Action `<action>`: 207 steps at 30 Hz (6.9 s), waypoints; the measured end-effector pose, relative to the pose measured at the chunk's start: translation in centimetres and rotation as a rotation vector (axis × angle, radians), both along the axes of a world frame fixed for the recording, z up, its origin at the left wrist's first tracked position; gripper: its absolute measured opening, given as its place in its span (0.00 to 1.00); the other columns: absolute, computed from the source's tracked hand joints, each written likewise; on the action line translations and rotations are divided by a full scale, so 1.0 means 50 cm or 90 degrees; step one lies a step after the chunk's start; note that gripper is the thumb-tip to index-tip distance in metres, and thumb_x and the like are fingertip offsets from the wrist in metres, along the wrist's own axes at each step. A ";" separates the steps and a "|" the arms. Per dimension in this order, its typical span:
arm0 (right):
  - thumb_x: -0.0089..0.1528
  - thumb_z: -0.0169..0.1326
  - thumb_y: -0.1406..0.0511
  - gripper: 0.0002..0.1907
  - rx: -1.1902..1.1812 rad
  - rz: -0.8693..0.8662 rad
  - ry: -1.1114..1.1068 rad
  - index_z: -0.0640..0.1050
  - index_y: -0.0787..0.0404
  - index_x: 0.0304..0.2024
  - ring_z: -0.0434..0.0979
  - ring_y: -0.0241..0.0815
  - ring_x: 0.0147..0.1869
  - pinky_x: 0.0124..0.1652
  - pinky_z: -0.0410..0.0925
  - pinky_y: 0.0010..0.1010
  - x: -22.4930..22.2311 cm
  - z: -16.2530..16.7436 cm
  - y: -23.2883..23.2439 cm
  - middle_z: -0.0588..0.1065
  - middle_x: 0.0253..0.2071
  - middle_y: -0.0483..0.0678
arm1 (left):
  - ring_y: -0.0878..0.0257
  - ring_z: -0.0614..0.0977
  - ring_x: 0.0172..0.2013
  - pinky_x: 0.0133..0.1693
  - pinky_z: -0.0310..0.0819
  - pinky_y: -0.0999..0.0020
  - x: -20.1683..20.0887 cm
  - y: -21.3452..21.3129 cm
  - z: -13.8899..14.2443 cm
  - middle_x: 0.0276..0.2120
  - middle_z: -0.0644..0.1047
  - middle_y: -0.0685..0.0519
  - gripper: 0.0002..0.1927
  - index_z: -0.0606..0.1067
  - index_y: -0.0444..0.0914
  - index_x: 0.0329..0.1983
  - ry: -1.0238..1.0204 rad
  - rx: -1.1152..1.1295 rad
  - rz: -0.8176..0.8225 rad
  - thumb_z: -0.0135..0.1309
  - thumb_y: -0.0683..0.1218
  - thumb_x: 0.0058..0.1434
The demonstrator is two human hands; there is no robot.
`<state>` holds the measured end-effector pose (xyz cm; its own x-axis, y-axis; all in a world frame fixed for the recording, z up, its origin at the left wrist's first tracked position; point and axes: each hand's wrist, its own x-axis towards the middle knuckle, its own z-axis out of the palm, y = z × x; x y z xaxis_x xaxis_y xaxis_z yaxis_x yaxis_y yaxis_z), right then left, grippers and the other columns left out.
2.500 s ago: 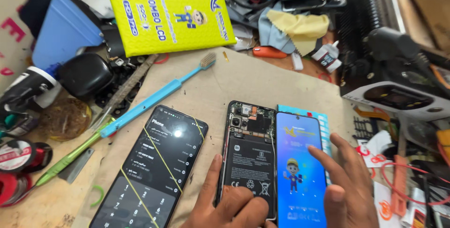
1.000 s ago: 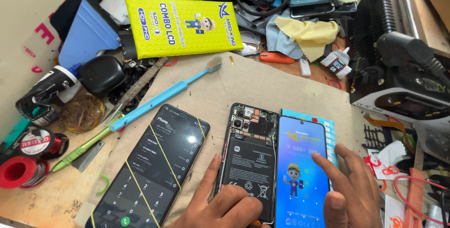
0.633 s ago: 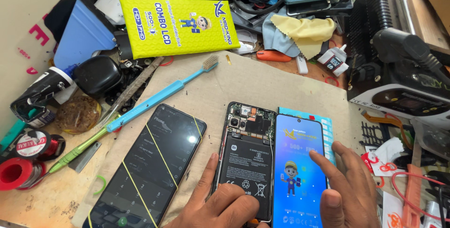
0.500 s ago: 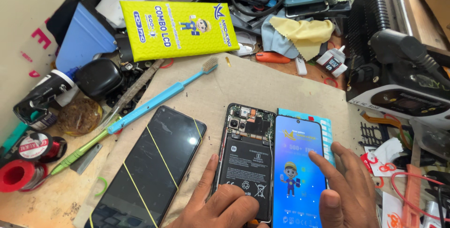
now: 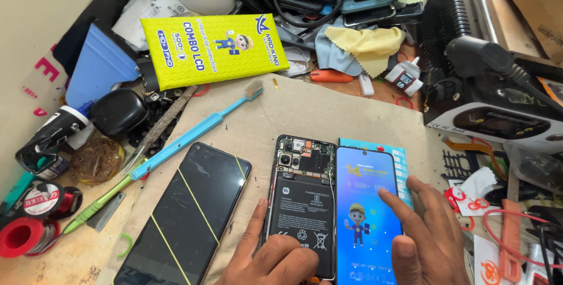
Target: The person tests a replacement LCD screen on a disassembled smartphone at a repair workbench. They operate a second phone, connect the new display's flex cable to the phone's motherboard, press the connector into place, and check the new screen while the phone body lies open with its battery exposed.
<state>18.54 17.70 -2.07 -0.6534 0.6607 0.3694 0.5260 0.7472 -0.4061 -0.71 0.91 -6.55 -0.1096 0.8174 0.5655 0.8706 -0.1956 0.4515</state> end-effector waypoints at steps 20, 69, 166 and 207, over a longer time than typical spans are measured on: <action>0.68 0.20 0.38 0.43 -0.022 -0.024 -0.022 0.79 0.52 0.59 0.57 0.66 0.77 0.70 0.48 0.59 0.001 -0.012 0.006 0.66 0.68 0.65 | 0.77 0.79 0.38 0.62 0.58 0.35 0.007 0.003 0.003 0.27 0.71 0.68 0.08 0.75 0.48 0.35 -0.019 0.008 0.049 0.57 0.54 0.62; 0.72 0.34 0.48 0.31 -0.065 -0.082 0.096 0.73 0.62 0.63 0.66 0.60 0.72 0.66 0.58 0.45 -0.015 0.050 -0.042 0.68 0.67 0.63 | 0.58 0.77 0.44 0.62 0.59 0.22 -0.028 -0.024 0.104 0.36 0.70 0.54 0.11 0.78 0.47 0.40 0.111 0.076 -0.083 0.62 0.55 0.58; 0.46 0.69 0.59 0.28 0.244 0.517 -0.544 0.82 0.41 0.51 0.51 0.57 0.79 0.67 0.45 0.58 -0.338 0.313 -0.084 0.62 0.72 0.50 | 0.60 0.80 0.46 0.57 0.74 0.50 -0.009 -0.056 0.120 0.36 0.75 0.54 0.06 0.77 0.39 0.30 0.050 0.179 -0.046 0.57 0.47 0.59; 0.42 0.74 0.60 0.25 0.177 0.487 -0.733 0.85 0.39 0.43 0.50 0.47 0.78 0.67 0.52 0.45 -0.409 0.359 -0.113 0.60 0.74 0.41 | 0.57 0.80 0.49 0.56 0.73 0.44 -0.012 -0.057 0.122 0.41 0.75 0.52 0.08 0.76 0.40 0.37 0.029 0.124 -0.089 0.57 0.49 0.59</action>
<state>-1.90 12.05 15.90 -0.8334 0.0055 -0.5527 -0.1086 0.9788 0.1735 -1.30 -1.96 -0.45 0.0260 0.6982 0.7155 0.8477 -0.3947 0.3544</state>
